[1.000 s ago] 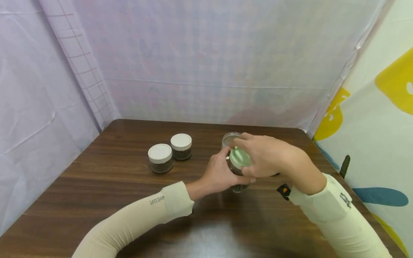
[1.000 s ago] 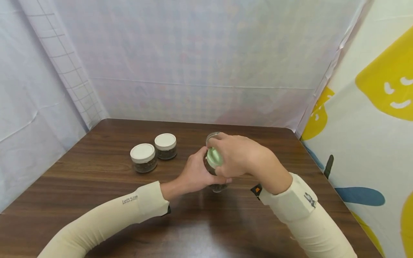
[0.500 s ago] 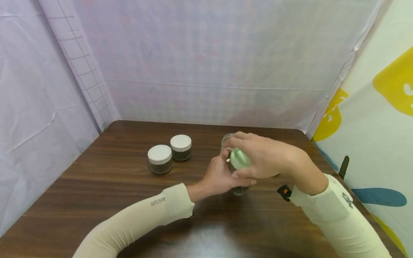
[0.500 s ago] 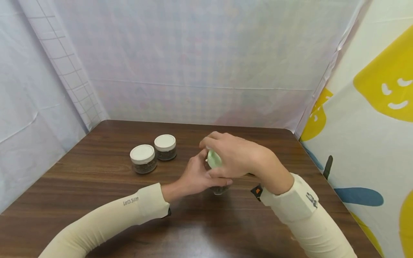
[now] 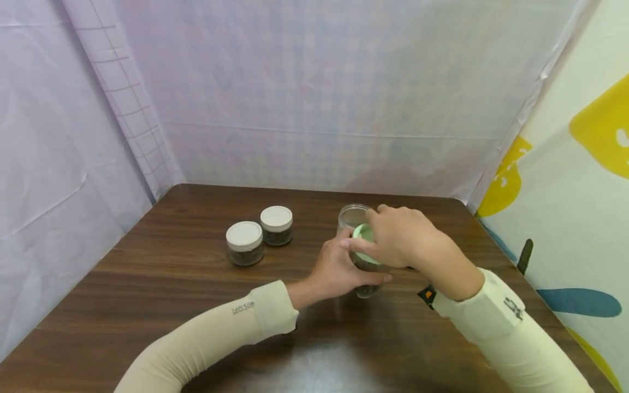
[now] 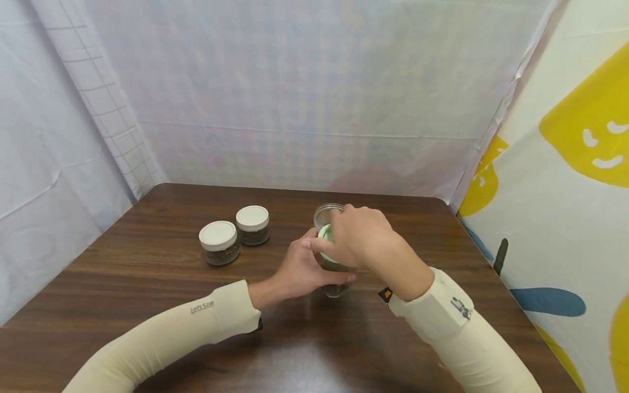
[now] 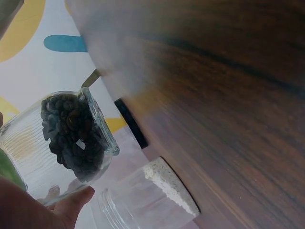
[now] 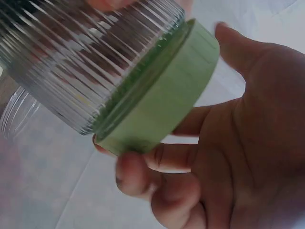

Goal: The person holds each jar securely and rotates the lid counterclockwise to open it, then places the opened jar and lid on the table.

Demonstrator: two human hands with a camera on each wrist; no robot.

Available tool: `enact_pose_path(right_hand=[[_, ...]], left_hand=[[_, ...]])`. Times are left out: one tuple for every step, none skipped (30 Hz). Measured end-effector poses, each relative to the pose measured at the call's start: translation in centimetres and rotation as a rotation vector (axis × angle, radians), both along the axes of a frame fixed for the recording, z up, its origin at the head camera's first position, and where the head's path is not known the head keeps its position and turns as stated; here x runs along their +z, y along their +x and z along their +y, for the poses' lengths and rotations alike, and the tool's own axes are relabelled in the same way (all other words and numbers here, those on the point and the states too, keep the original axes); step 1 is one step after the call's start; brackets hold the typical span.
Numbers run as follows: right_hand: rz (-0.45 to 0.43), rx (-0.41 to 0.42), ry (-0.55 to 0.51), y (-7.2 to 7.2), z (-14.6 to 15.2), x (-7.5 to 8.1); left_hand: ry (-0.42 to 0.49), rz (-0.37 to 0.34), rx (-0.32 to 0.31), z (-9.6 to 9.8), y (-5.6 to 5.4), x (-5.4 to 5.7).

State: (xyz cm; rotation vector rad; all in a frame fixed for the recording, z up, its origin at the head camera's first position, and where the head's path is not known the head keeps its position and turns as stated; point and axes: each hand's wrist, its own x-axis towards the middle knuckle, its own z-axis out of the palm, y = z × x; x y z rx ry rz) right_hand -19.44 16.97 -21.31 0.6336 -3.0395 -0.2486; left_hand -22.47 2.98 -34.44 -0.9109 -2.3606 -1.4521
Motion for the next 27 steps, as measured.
enact_pose_path(right_hand=[[-0.007,0.014,0.004,0.0,0.0,0.0],[-0.007,0.027,0.008,0.0,0.1,-0.1],[-0.007,0.044,0.01,0.0,0.1,0.0],[-0.01,0.06,0.006,0.0,0.2,0.0],[-0.015,0.079,0.002,0.0,0.2,0.0],[-0.017,0.098,-0.001,0.1,0.3,0.1],[-0.019,0.12,-0.005,0.1,0.3,0.1],[-0.024,0.143,-0.011,0.2,0.4,0.2],[-0.038,0.162,-0.021,0.2,0.5,0.2],[-0.052,0.178,-0.029,0.3,0.6,0.3],[-0.063,0.198,-0.037,0.3,0.6,0.3],[-0.073,0.215,-0.042,0.4,0.7,0.4],[-0.084,0.231,-0.049,0.4,0.8,0.4],[-0.094,0.243,-0.053,0.5,0.8,0.5],[-0.101,0.255,-0.057,0.5,0.8,0.5],[-0.101,0.265,-0.056,0.6,0.9,0.5],[-0.102,0.273,-0.059,0.6,0.9,0.6],[-0.101,0.278,-0.061,0.6,0.9,0.6],[-0.1,0.284,-0.065,0.6,0.9,0.6],[-0.099,0.288,-0.069,0.6,0.9,0.6],[-0.098,0.294,-0.073,0.6,0.9,0.6],[-0.098,0.3,-0.078,0.6,1.0,0.6],[-0.097,0.307,-0.083,0.6,1.0,0.6],[-0.098,0.316,-0.088,0.6,1.0,0.6],[-0.1,0.321,-0.095,0.6,1.0,0.6],[-0.1,0.327,-0.1,0.6,1.1,0.7],[-0.101,0.331,-0.108,0.6,1.1,0.7]], left_hand=[[0.004,-0.005,-0.007,0.0,0.0,0.0],[0.002,-0.009,-0.002,0.1,0.0,0.0],[0.0,-0.022,0.003,0.0,0.0,0.0],[-0.004,-0.03,0.008,0.0,0.0,0.0],[-0.009,-0.039,0.01,0.0,0.0,0.0],[-0.013,-0.043,0.015,0.0,0.0,0.1],[-0.019,-0.044,0.019,0.0,0.0,0.1],[-0.021,-0.045,0.023,0.0,0.1,0.1],[-0.022,-0.042,0.023,0.0,0.1,0.1],[-0.019,-0.037,0.026,0.0,0.1,0.0],[-0.018,-0.034,0.033,-0.1,0.1,0.0],[-0.017,-0.031,0.04,-0.1,0.1,0.0],[-0.016,-0.028,0.046,-0.1,0.2,-0.1],[-0.015,-0.027,0.05,-0.1,0.2,-0.1],[-0.016,-0.025,0.053,-0.1,0.2,-0.1],[-0.015,-0.026,0.055,-0.1,0.2,-0.1],[-0.015,-0.025,0.056,-0.1,0.2,-0.1],[-0.012,-0.028,0.053,-0.1,0.2,-0.1],[-0.01,-0.029,0.05,-0.1,0.2,-0.1],[-0.006,-0.032,0.045,-0.1,0.2,-0.1],[-0.003,-0.034,0.039,-0.1,0.2,-0.1],[0.001,-0.036,0.033,-0.1,0.2,-0.1],[0.002,-0.035,0.031,-0.1,0.2,-0.1],[0.002,-0.038,0.026,-0.1,0.2,-0.1],[0.004,-0.039,0.019,-0.1,0.2,-0.2],[0.007,-0.041,0.01,-0.1,0.2,-0.2],[0.009,-0.042,0.003,-0.1,0.2,-0.2]])
